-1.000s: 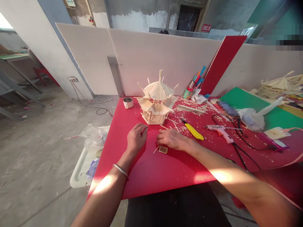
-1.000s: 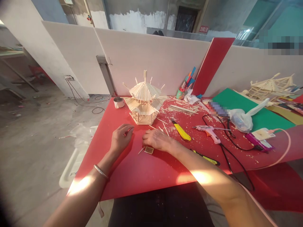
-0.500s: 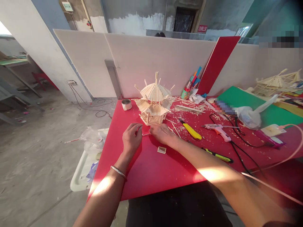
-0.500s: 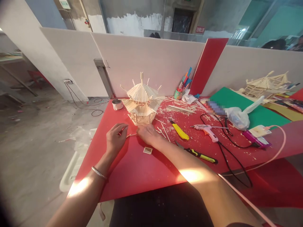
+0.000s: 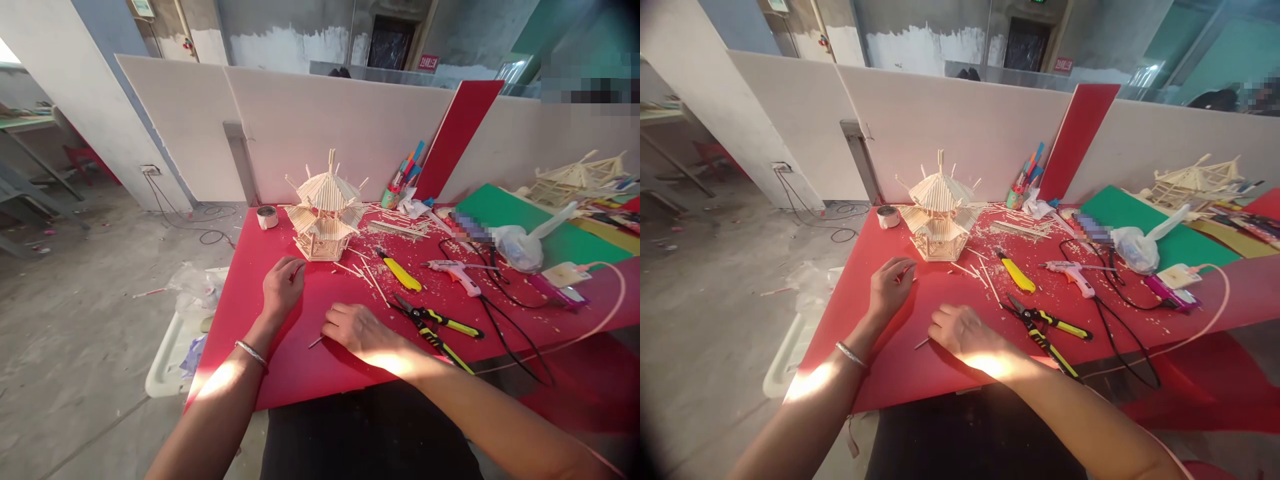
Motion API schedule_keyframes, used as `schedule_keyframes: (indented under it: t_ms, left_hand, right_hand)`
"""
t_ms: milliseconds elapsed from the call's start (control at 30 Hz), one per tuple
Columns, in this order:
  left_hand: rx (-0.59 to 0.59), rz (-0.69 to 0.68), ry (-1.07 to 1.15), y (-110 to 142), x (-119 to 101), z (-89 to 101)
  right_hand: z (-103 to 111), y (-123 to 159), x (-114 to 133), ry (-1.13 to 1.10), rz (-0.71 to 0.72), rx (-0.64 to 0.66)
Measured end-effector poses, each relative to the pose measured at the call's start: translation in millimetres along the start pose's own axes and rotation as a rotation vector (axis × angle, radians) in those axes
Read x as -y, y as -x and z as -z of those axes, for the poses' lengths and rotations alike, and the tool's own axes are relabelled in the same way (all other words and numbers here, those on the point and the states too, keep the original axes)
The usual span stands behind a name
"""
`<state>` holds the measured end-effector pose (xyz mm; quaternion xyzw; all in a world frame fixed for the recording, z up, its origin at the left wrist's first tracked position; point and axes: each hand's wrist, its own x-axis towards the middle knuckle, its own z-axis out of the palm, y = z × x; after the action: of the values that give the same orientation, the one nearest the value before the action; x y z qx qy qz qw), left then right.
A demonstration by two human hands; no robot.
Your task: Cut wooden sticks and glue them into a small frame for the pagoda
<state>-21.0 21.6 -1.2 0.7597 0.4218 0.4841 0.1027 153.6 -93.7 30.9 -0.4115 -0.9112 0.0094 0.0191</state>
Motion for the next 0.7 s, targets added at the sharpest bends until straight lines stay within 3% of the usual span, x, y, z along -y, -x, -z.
schedule_keyframes:
  t_ms: [67,200,333,433,533,700]
  left_hand:
    - [0.014,-0.011,0.003,1,-1,-0.7]
    - [0.042,-0.008,0.010,2,-2,-1.2]
    - [0.058,0.015,0.004,2,-1,-1.1]
    - [0.070,0.017,0.005,2,1,-1.5]
    - [0.076,0.016,0.015,2,2,-2.6]
    - [0.097,0.000,0.004,4,2,-6.0]
  right_hand:
    - [1,14,-1,-0.004,0.000,-0.019]
    - [-6,33,23,-0.025,-0.221,-0.059]
    - [-26,26,68,-0.099,-0.335,-0.197]
    - [-39,15,86,-0.117,-0.407,-0.276]
    - [-44,20,80,-0.105,-0.483,-0.315]
    - [-39,59,38,-0.038,-0.742,-0.245]
